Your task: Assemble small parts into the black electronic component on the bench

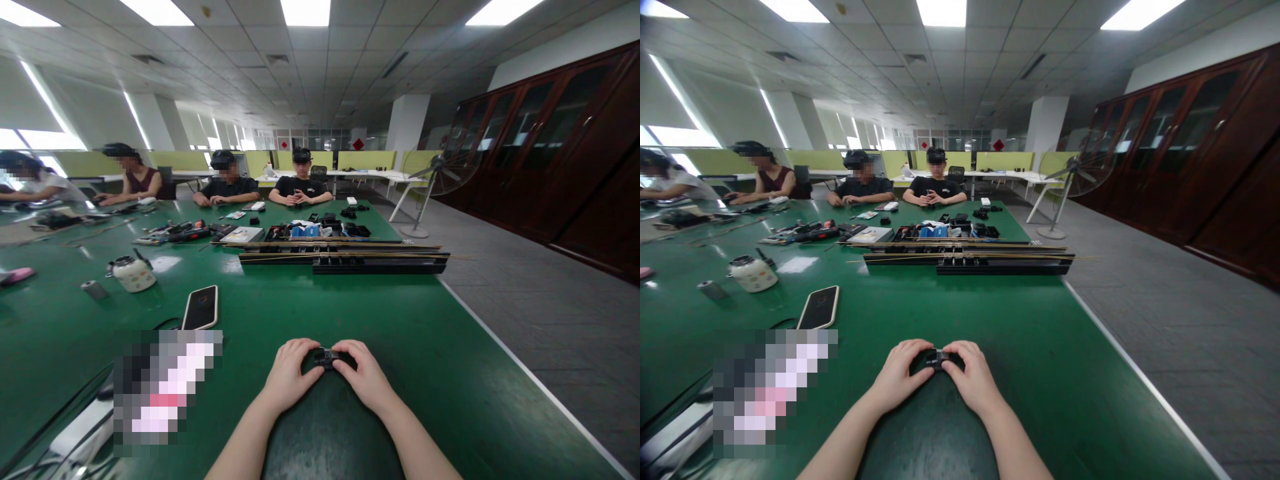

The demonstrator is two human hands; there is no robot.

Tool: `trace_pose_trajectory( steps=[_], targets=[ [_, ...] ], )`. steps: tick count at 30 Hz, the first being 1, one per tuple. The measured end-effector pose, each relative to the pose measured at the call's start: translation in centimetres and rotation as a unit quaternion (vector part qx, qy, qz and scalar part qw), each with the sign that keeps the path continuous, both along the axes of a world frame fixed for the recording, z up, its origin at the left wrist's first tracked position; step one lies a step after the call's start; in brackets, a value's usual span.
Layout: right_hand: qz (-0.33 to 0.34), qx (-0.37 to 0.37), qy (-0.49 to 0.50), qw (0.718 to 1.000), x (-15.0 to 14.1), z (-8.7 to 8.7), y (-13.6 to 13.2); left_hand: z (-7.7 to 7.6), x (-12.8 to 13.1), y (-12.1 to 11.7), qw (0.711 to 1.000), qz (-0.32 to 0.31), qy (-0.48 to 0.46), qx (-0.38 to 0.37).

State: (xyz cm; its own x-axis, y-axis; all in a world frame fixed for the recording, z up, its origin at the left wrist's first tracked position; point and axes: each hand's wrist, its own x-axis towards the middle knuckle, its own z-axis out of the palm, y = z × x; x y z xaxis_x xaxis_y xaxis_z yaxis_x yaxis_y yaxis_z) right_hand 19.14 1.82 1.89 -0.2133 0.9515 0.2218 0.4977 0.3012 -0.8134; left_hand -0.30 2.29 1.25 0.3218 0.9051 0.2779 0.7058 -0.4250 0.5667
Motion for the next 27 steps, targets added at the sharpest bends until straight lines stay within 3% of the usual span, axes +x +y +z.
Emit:
trace_pose_trajectory(
  steps=[12, 27],
  targets=[
    [0.039, 0.017, -0.050, 0.998, 0.03, 0.13, -0.15, -0.06, 0.09, -0.01, 1.000, -0.001, -0.002, 0.005],
    [0.025, 0.005, -0.058, 0.998, -0.06, 0.16, -0.28, 0.34, 0.25, -0.11, 1.000, 0.001, 0.000, -0.011]
  ],
)
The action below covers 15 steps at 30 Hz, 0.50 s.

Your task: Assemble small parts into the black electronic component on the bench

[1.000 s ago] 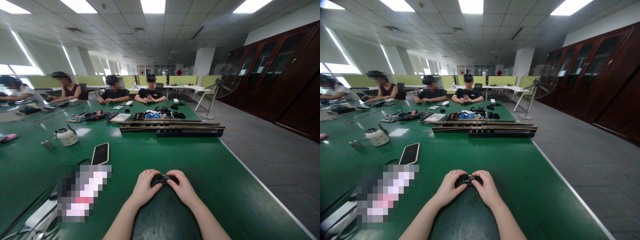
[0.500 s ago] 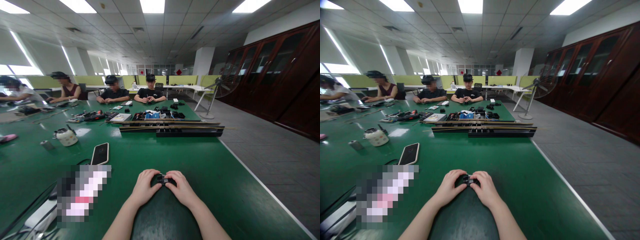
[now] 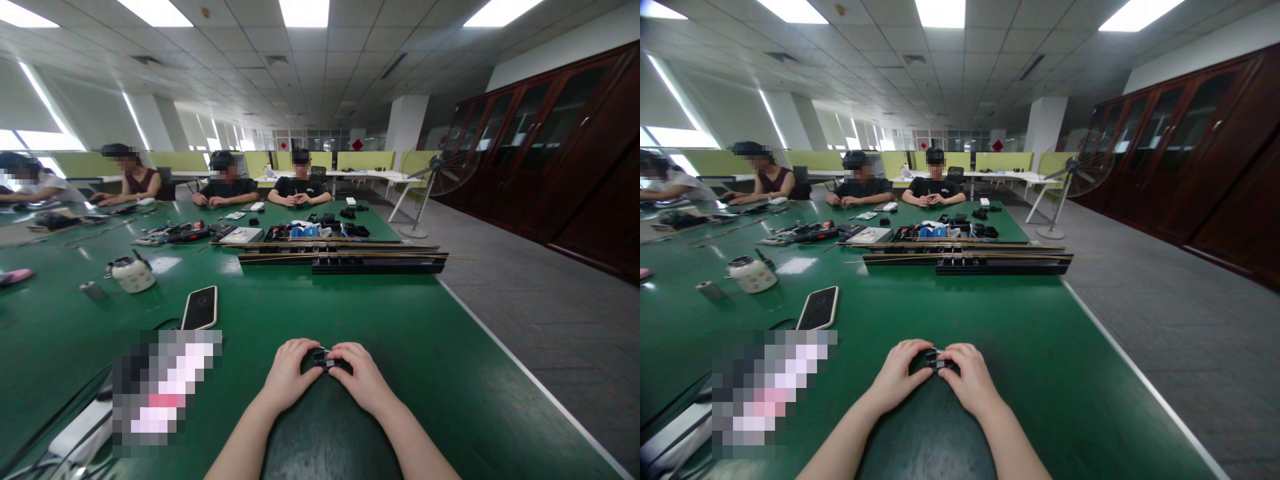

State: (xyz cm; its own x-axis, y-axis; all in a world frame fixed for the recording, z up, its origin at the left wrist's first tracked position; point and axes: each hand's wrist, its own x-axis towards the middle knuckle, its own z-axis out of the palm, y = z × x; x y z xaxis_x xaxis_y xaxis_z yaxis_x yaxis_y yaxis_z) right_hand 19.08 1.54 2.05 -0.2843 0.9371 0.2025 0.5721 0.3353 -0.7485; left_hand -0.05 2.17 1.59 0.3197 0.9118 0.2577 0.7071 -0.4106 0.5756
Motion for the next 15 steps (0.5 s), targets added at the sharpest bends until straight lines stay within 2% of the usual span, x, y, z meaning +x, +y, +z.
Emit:
trace_pose_trajectory(
  steps=[15],
  targets=[
    [-0.009, -0.006, -0.003, 1.000, -0.13, 0.15, 0.04, -0.16, -0.12, 0.03, 1.000, 0.000, -0.001, -0.002]
  ],
)
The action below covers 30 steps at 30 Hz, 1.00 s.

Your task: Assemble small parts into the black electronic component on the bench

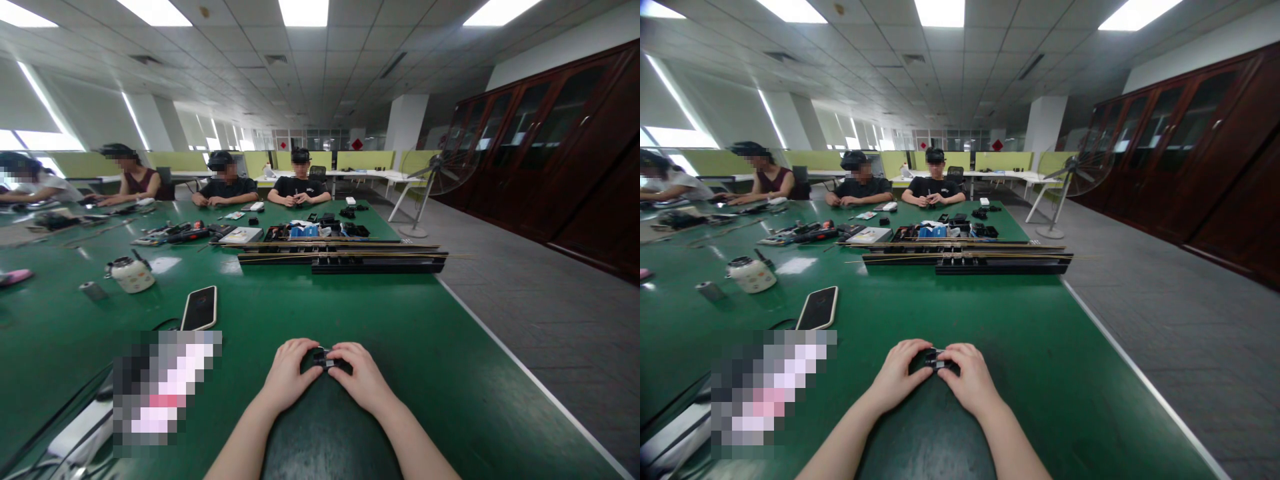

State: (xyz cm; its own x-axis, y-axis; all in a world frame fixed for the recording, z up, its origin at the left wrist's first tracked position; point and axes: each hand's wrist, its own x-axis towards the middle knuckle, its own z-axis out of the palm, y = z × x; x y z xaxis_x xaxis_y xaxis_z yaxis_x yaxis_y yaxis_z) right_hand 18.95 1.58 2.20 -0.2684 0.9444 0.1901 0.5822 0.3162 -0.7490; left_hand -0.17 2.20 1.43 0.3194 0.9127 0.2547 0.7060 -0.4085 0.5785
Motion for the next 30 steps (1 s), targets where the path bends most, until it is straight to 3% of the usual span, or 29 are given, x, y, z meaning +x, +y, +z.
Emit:
trace_pose_trajectory(
  steps=[19, 30],
  targets=[
    [-0.016, -0.005, 0.023, 1.000, 0.1, -0.8, 0.0, -0.4, 0.2, 0.1, 1.000, 0.016, 0.012, -0.022],
    [-0.013, -0.022, 0.060, 0.998, 0.0, -0.8, -0.5, 1.3, -0.1, 0.1, 0.995, -0.037, 0.060, -0.068]
  ],
)
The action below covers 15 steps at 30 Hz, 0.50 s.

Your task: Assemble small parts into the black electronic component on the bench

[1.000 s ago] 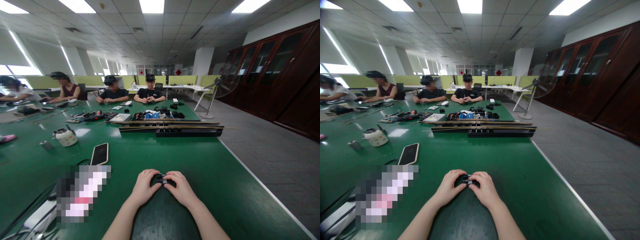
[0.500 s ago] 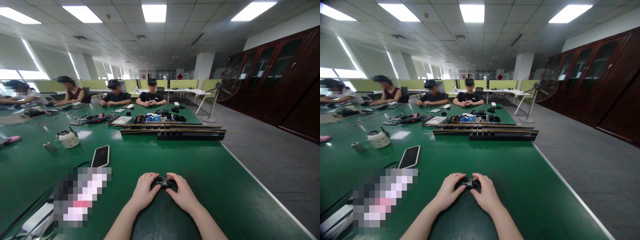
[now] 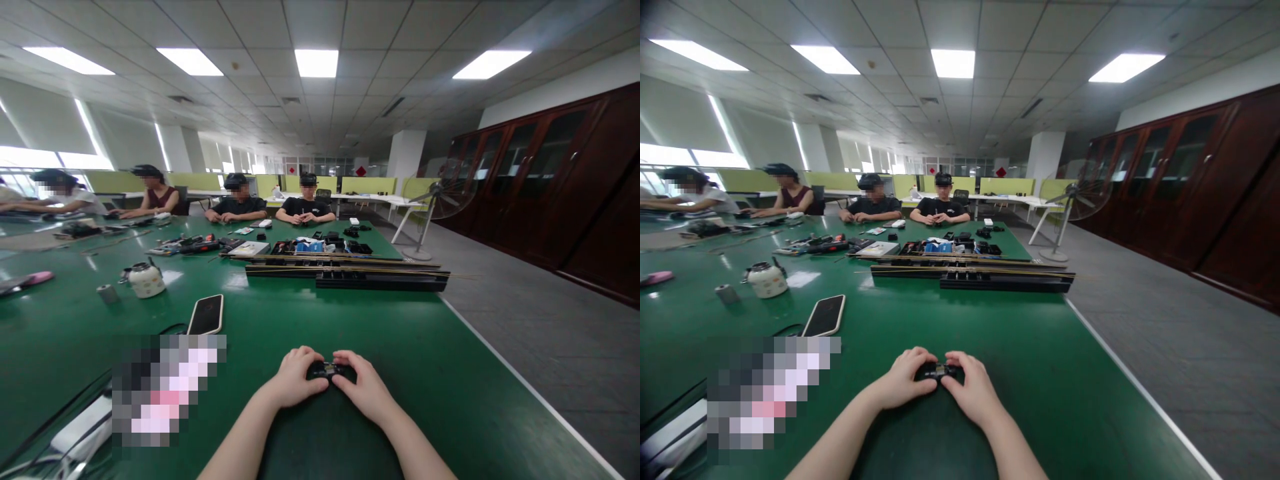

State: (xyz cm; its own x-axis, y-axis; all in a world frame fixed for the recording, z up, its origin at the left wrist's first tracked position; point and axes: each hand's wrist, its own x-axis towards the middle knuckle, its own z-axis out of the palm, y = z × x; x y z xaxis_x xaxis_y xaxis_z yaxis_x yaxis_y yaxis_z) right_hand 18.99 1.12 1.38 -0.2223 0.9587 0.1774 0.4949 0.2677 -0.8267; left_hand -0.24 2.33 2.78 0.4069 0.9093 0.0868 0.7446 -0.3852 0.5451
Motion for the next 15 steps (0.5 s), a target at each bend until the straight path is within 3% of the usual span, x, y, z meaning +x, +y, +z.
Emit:
trace_pose_trajectory(
  steps=[8, 15],
  targets=[
    [0.049, -0.055, 0.063, 0.995, 0.0, 0.3, 0.2, -0.4, -0.6, 0.0, 0.998, -0.031, -0.032, 0.044],
    [0.003, 0.030, -0.050, 0.998, -0.2, 0.2, -0.7, -1.4, -1.4, -0.1, 0.996, -0.024, -0.079, 0.042]
  ],
)
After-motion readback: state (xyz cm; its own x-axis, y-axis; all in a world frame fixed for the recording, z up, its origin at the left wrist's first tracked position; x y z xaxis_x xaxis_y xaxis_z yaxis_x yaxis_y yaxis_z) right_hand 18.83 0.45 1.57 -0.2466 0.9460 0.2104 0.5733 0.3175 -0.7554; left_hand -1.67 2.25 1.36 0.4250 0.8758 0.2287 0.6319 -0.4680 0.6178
